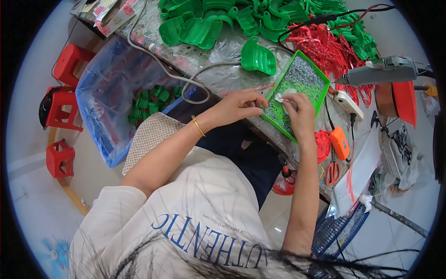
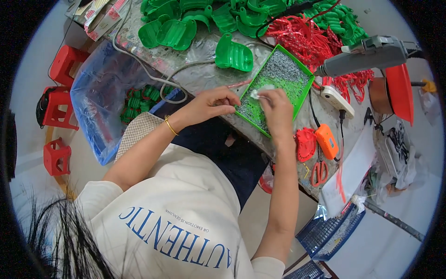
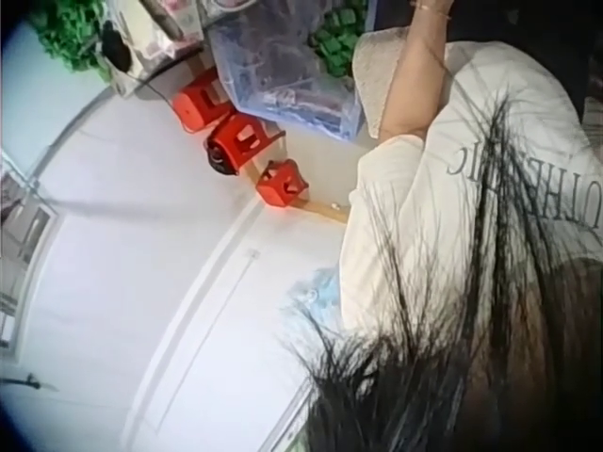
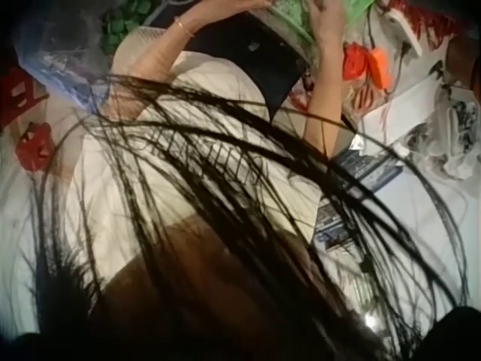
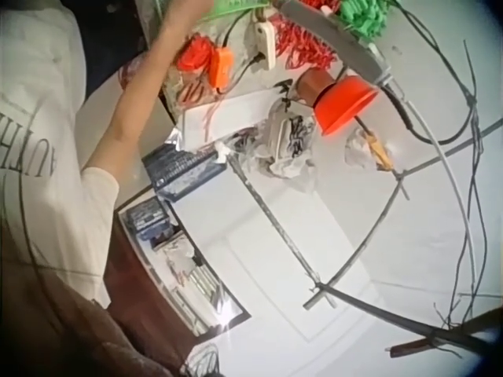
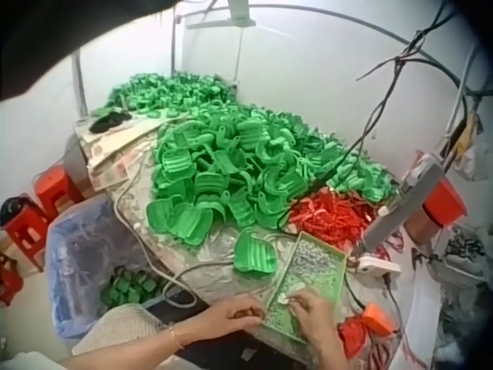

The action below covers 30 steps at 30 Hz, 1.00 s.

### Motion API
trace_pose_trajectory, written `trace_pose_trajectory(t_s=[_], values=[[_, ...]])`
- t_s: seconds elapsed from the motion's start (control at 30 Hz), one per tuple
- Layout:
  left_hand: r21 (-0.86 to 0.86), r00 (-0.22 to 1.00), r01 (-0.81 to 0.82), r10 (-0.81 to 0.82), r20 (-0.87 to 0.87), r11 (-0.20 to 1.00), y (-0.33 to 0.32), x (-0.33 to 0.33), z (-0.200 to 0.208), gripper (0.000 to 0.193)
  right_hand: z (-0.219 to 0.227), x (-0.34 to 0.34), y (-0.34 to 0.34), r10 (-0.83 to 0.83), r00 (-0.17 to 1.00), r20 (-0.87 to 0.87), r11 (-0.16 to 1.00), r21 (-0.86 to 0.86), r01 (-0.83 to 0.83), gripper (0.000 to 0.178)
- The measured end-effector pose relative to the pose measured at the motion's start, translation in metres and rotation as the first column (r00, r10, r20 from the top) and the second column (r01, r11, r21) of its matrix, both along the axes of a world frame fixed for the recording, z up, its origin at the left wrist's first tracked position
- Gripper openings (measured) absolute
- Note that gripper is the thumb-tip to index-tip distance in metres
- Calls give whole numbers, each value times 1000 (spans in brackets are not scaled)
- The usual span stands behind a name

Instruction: Using a hot glue gun to assemble small green plastic toy components at a workbench.

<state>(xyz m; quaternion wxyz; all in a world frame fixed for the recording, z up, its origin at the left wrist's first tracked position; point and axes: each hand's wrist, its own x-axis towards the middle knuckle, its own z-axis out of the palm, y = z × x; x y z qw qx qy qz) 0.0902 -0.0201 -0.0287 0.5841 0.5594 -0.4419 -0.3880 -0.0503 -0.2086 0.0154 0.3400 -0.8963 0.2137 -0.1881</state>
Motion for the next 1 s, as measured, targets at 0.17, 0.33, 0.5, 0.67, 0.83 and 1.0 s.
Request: trace_pose_trajectory(t_s=[0.17, 0.33, 0.5, 0.67, 0.83, 1.0], values=[[-52, 1000, 12, -13, -15, 999, -3, -2, 0, 19, 0, 5, -8, -14, 998, 56, 997, 73, 10, 11], [-22, 1000, 10, -9, 15, 1000, -3, -3, -2, 18, -10, 19, 8, 20, 999, 42, 1000, -19, -19, 12], [-95, 999, -44, 46, 15, 994, -3, -3, 0, 18, 4, 5, -16, -52, 998, 30, 999, -9, 53, 15], [-122, 998, -54, 56, 11, 991, -2, -5, -4, 18, 7, -17, 3, 10, 987, -163, 1000, -19, -14, 14], [-109, 998, -44, 48, 31, 993, -3, -4, -3, 19, 4, -5, 26, 172, 983, -60, 978, -113, -178, 14], [-44, 1000, 7, -7, -10, 999, 0, -1, 0, 20, 13, -24, 13, 44, 986, -160, 999, -19, -48, 12]])
